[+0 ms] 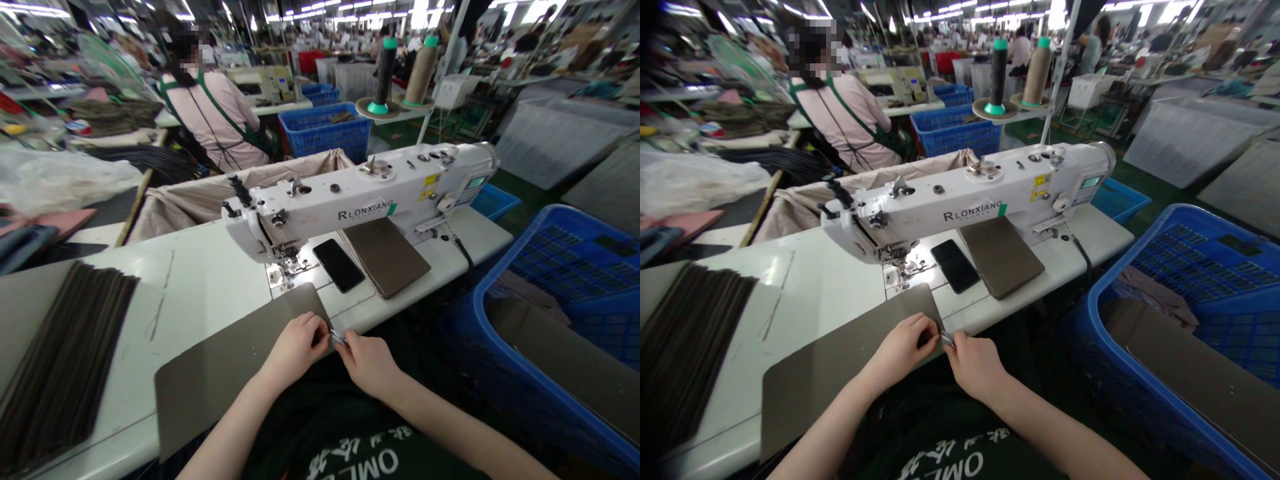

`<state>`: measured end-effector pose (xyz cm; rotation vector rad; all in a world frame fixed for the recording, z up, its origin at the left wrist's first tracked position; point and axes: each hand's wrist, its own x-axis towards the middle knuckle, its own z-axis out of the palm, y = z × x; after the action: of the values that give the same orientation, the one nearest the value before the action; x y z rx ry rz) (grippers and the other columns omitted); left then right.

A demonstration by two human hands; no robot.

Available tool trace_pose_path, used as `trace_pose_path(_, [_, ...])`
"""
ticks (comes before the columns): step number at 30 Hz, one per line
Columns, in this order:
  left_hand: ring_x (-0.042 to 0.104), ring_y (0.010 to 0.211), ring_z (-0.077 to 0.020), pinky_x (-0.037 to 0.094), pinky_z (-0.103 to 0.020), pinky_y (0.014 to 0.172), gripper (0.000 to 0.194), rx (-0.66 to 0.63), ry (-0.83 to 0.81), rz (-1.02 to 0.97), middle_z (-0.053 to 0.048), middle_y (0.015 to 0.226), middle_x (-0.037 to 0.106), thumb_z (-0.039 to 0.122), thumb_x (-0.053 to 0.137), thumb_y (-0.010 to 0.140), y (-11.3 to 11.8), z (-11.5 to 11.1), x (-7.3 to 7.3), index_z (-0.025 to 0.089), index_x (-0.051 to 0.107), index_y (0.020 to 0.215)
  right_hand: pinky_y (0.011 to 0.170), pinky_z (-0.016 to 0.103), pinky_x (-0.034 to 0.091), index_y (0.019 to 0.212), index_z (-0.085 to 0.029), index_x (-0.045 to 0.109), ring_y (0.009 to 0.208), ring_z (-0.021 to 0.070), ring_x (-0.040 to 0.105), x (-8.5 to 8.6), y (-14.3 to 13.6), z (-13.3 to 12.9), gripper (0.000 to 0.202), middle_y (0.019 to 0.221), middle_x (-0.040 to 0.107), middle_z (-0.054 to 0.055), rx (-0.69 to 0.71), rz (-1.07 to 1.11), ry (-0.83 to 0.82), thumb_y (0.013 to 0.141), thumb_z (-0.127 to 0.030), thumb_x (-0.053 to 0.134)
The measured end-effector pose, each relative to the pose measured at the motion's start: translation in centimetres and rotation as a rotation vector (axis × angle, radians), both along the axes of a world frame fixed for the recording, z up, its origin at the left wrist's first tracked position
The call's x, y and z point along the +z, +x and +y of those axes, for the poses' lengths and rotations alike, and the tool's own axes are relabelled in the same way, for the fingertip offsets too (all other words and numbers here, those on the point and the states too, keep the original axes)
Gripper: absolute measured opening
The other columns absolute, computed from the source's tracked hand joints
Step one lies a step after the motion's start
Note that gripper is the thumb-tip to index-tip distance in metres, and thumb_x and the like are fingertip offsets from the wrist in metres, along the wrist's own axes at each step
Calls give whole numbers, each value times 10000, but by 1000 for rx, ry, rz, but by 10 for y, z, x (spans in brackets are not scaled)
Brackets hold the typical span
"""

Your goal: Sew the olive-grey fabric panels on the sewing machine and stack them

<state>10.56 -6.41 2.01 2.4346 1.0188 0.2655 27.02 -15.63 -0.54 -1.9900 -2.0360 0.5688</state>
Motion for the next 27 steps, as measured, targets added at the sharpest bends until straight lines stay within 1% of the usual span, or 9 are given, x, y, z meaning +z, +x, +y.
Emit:
trace_pose_path(5, [576,755,-182,460,-299,696,83,10,-18,-32,-29,807,593,220,545,849,-2,-5,8,194,556,771,532,279,297,892,-205,537,638,197,666,-3,1,1,273,752,702,25,-13,-23,6,1005,-357,341])
trace_pose_path(10, [586,717,-162,463,-276,700,359,-21,-177,18,-18,767,595,363,371,966,-52,4,27,206,596,735,544,264,347,948,-199,538,638,191,660,0,12,1,298,735,684,19,-63,98,53,1008,-396,323])
trace_pose_path(13, [589,979,-243,442,-355,887,344,232,49,106,-69,1029,625,479,423,931,-97,16,17,212,630,997,630,260,427,1142,-188,531,734,194,678,1,13,2,319,834,704,34,-37,223,106,1008,-385,318])
trace_pose_path(16, [510,1136,-342,387,-451,966,666,474,229,259,-147,1229,546,584,565,804,-128,20,-2,165,479,1314,736,287,477,1322,-202,472,856,216,689,-1,5,5,409,979,720,55,46,264,131,977,-412,403])
trace_pose_path(18, [521,1095,-358,405,-459,924,729,560,206,339,-161,1179,552,605,591,764,-137,16,-10,140,471,1311,750,314,494,1355,-196,468,865,239,694,-5,-3,7,467,1003,726,69,86,235,120,949,-427,457])
trace_pose_path(20, [547,1027,-338,425,-433,877,572,589,132,353,-138,1074,572,584,571,783,-140,7,-9,152,561,1157,738,331,504,1359,-197,479,852,251,699,-9,-8,10,469,1009,729,75,112,211,114,942,-411,465])
trace_pose_path(22, [578,946,-293,443,-385,833,391,563,25,291,-102,984,581,537,487,856,-141,-5,1,184,594,984,729,334,507,1365,-217,477,835,247,702,-11,-10,12,447,1005,731,67,128,213,117,949,-378,447])
trace_pose_path(24, [603,880,-242,456,-328,796,351,518,-102,180,-64,936,599,504,391,920,-145,-18,23,212,584,934,714,331,504,1377,-240,461,803,239,701,-10,-7,15,440,966,733,52,133,232,124,952,-354,438])
trace_pose_path(27, [621,860,-209,469,-263,761,385,617,-143,55,-14,927,644,566,396,907,-168,-31,78,238,577,996,678,319,489,1400,-264,428,746,225,690,-6,-1,22,458,889,727,28,146,259,136,946,-323,441])
